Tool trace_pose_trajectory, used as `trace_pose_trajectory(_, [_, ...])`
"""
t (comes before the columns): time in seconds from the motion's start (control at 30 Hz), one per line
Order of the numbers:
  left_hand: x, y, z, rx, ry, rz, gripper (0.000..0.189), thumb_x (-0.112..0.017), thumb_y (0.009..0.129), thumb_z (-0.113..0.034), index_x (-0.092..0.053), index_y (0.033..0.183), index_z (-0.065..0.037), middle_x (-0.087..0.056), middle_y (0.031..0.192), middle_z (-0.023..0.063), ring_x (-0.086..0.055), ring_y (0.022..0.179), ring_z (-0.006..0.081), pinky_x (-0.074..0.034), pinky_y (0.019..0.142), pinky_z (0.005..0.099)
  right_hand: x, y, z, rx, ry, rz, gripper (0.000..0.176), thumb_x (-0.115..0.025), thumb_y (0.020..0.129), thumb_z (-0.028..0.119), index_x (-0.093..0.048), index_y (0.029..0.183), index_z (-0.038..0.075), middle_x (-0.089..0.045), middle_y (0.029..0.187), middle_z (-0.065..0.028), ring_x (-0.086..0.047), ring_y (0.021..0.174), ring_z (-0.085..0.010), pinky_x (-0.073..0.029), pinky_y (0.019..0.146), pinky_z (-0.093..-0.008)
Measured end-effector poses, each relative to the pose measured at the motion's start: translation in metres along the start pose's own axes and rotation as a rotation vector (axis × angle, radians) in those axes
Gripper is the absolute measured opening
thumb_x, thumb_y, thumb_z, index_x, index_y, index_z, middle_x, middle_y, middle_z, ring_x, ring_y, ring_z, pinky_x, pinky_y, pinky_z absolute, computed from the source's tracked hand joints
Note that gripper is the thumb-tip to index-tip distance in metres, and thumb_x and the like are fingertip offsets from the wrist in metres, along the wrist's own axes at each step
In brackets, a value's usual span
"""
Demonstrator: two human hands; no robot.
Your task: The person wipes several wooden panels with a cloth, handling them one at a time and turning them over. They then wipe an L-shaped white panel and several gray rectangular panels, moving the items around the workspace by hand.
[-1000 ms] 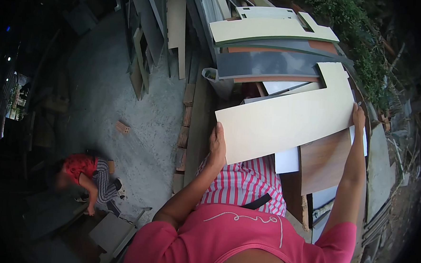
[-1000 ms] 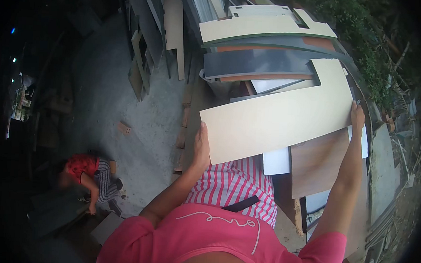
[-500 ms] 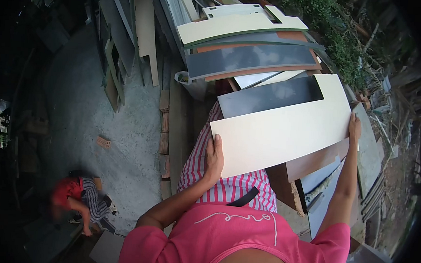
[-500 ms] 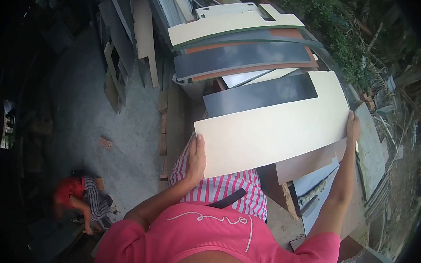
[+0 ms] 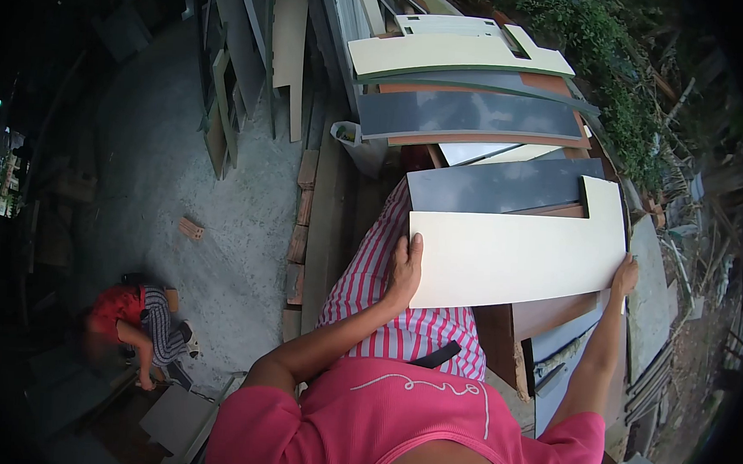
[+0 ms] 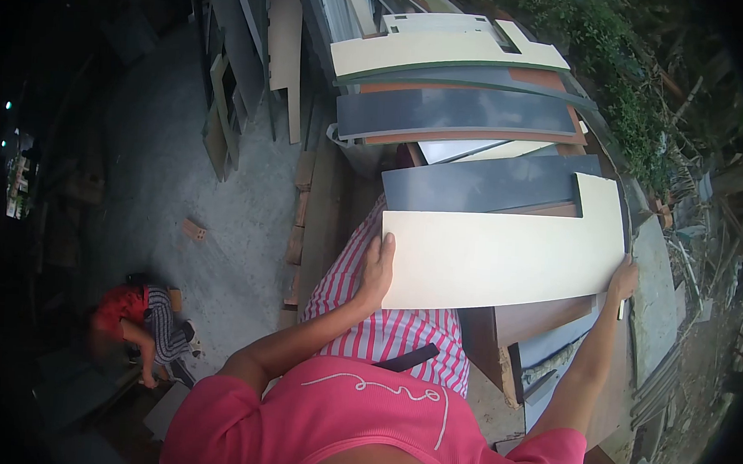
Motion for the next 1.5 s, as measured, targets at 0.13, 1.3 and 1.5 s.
trace_pose_trajectory(0.13, [0.003,0.001,0.001,0.036,-0.002,0.019,0.059,-0.031,0.096,-0.054,-0.046,0.101,0.004,-0.053,0.092,0.0219,-0.053,0.086,0.0298,-0.041,0.076,0.0411,0.008,0.019,0.005,-0.011,0.098,-0.262,0.052,-0.037,0.094,0.048,-0.061,0.107,0.003,-0.063,0.105,-0.0200,-0.059,0.098,-0.0392,-0.045,0.080,-0.0494])
trace_pose_trajectory(1.3, [0.058,0.236,-0.095,-0.083,-0.545,0.076,0.054,-0.061,0.087,-0.040,-0.046,0.127,-0.008,-0.051,0.124,0.0095,-0.047,0.115,0.0263,-0.032,0.099,0.0514,0.046,-0.227,0.160,0.561,0.514,0.025,0.028,-0.056,0.088,0.015,-0.058,0.108,-0.004,-0.057,0.105,-0.0188,-0.054,0.099,-0.0329,-0.041,0.087,-0.0386])
trace_pose_trajectory(1.5, [0.042,0.133,-0.153,0.016,-0.963,0.299,0.046,-0.054,0.092,-0.036,-0.042,0.127,-0.008,-0.049,0.127,0.0117,-0.047,0.119,0.0303,-0.039,0.098,0.0529,0.051,-0.225,0.156,0.307,0.868,0.216,0.030,-0.049,0.094,0.023,-0.058,0.107,-0.003,-0.059,0.097,-0.0104,-0.057,0.086,-0.0245,-0.044,0.081,-0.0351])
Point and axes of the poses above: each hand's wrist, its own y-axis towards the middle knuckle, its own x-axis out of the back of the hand, z = x × y, the point moved 1 cm from there along y, towards the middle knuckle
